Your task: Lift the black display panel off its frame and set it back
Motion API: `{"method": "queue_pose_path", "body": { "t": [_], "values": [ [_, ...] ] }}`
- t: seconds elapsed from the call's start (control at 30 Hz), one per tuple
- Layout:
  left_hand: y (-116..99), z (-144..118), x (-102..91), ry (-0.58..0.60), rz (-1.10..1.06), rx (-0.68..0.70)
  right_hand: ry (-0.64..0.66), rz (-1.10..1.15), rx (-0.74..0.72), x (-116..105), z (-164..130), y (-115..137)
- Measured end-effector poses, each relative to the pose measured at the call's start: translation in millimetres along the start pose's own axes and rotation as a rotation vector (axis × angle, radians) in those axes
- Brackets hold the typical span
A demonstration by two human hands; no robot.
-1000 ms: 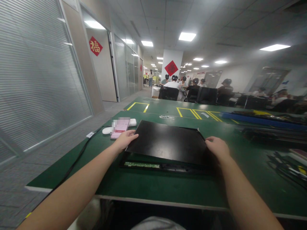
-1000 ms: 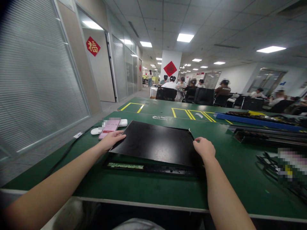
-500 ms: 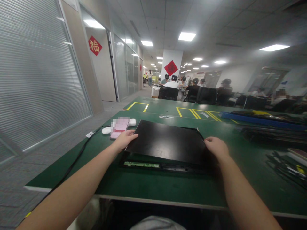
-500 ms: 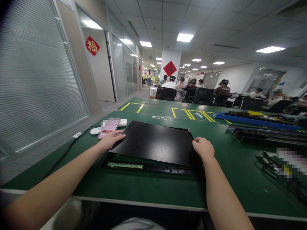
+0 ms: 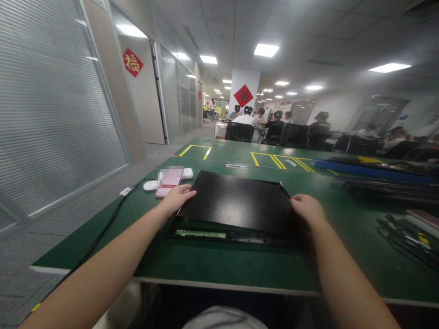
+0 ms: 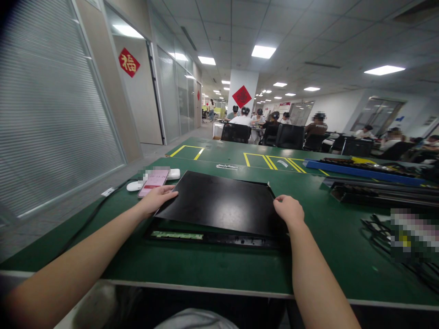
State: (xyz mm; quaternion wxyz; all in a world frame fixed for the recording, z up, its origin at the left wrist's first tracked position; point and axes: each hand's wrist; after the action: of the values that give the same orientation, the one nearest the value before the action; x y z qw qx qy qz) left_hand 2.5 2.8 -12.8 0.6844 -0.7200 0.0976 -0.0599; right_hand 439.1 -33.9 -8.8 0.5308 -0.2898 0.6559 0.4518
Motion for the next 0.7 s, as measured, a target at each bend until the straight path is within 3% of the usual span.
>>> {"method": "queue_pose_path", "body": {
  "t": [0.47,0.7],
  "values": [
    [2.3,3.9,-1.0,-0.011,-0.125,-0.089,0.009,0.074,0.02,1.3,2.9,-5.2],
    [-1.8,1.4,2.9,-0.02,-0.161,-0.078,0.009,0.23,0.003,4.6,8.5,-12.8]
  ]
}}
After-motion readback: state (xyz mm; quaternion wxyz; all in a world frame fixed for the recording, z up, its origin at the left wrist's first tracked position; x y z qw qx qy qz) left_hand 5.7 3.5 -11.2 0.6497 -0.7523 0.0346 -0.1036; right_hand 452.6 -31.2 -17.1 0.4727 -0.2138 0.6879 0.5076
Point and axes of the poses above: each hand's wrist, its own z-axis towards the middle knuckle, its own x-axis out of the palm, y = z × x, and after that the axes turned 9 degrees about y, right-handed
